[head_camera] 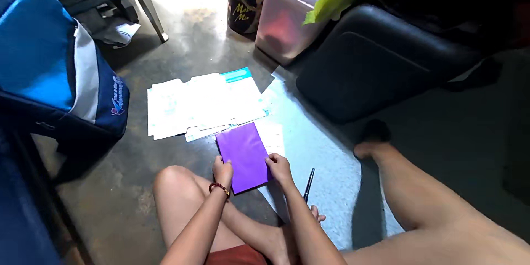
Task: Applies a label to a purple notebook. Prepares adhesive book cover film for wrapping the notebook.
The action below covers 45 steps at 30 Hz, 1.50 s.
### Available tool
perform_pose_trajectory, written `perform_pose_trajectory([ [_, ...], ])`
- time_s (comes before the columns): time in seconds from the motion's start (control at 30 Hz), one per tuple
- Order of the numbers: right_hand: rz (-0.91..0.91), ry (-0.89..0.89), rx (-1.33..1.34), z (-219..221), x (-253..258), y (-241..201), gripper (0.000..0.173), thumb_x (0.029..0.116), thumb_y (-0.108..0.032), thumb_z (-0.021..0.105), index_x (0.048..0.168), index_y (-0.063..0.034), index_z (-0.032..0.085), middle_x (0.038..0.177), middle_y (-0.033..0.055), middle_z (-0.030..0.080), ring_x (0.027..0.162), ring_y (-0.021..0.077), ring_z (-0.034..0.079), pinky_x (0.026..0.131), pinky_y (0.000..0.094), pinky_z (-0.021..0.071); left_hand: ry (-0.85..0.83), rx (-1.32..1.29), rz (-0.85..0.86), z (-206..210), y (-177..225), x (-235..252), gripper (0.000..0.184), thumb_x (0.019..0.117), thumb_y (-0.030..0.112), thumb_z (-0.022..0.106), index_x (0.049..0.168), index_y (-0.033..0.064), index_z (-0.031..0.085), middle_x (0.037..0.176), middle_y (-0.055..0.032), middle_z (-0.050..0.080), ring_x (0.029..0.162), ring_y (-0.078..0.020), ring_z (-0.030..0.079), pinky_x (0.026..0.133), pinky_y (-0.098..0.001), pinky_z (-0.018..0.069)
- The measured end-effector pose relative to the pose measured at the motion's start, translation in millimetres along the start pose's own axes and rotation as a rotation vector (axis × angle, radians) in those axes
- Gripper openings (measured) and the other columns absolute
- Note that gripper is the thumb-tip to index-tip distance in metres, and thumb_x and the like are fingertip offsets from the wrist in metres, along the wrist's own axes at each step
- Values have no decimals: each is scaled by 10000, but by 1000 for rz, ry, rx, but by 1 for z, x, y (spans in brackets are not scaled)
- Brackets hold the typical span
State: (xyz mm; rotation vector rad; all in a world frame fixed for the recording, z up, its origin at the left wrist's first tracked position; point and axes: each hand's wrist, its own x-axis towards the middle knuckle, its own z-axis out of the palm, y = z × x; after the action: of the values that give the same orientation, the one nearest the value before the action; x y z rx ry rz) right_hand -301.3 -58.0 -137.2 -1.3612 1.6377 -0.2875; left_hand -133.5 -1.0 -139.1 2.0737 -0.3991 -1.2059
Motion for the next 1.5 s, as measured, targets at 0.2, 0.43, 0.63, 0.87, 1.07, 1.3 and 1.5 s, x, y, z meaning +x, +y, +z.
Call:
perform_pose_trajectory([
  [0.2, 23, 35, -303, -31, 20, -18, 231, 946, -148, 686, 1097, 22, 725, 1110, 237, 698, 1079, 391, 658, 935, 592, 493, 37, 53, -13, -3, -2, -4, 411, 938, -48, 656, 1327, -51, 522, 1103, -218, 683, 1022, -304, 676, 919, -463, 535],
  [0.43, -209, 16, -418, -65, 107, -35, 783, 675, 1, 895, 1385, 41, 566, 1482, 289, 445, 1329, 507, 435, 1070, 635, 391, 73, 68, -17, -2, 0, -5, 395, 940, -48, 652, 1314, -39, 525, 1084, -192, 671, 978, -279, 670, 885, -443, 540],
  [0.63, -267, -104, -571, -73, 124, -40, 720, 650, -37, 927, 1289, 41, 603, 1340, 274, 557, 1299, 482, 460, 1053, 630, 389, 103, 26, -23, -1, 1, -7, 384, 941, -54, 649, 1303, -27, 523, 1066, -166, 646, 891, -240, 655, 799, -404, 547],
  [0.87, -291, -119, -573, -72, 124, -37, 615, 637, -59, 941, 1175, 21, 654, 1234, 259, 587, 1246, 469, 477, 1020, 624, 399, 128, 0, 3, -1, -2, -8, 376, 946, -62, 637, 1299, -32, 512, 1065, -158, 641, 843, -206, 648, 764, -364, 547],
  [1.07, -307, -147, -493, -75, 120, -33, 558, 667, 25, 895, 1143, 77, 608, 1185, 307, 574, 1163, 479, 545, 978, 614, 451, 135, -12, 34, -1, -3, -7, 426, 941, -64, 642, 1338, -41, 488, 1041, -154, 645, 835, -204, 645, 761, -358, 543],
  [1.3, -244, -94, -127, -107, 94, -37, 679, 730, 216, 717, 1347, 47, 492, 957, 218, 630, 791, 300, 618, 758, 486, 532, 130, 50, 111, -4, -4, -12, 549, 912, -12, 700, 1395, -40, 440, 1067, -174, 640, 877, -246, 642, 793, -400, 539],
  [1.5, -339, -13, 86, -136, 22, -83, 616, 788, 220, 670, 1352, 37, 505, 875, 127, 618, 680, 186, 609, 658, 368, 565, 106, 209, 182, -5, -7, -15, 601, 887, 100, 759, 1414, -23, 496, 1366, -254, 534, 1193, -379, 579, 1002, -503, 488],
])
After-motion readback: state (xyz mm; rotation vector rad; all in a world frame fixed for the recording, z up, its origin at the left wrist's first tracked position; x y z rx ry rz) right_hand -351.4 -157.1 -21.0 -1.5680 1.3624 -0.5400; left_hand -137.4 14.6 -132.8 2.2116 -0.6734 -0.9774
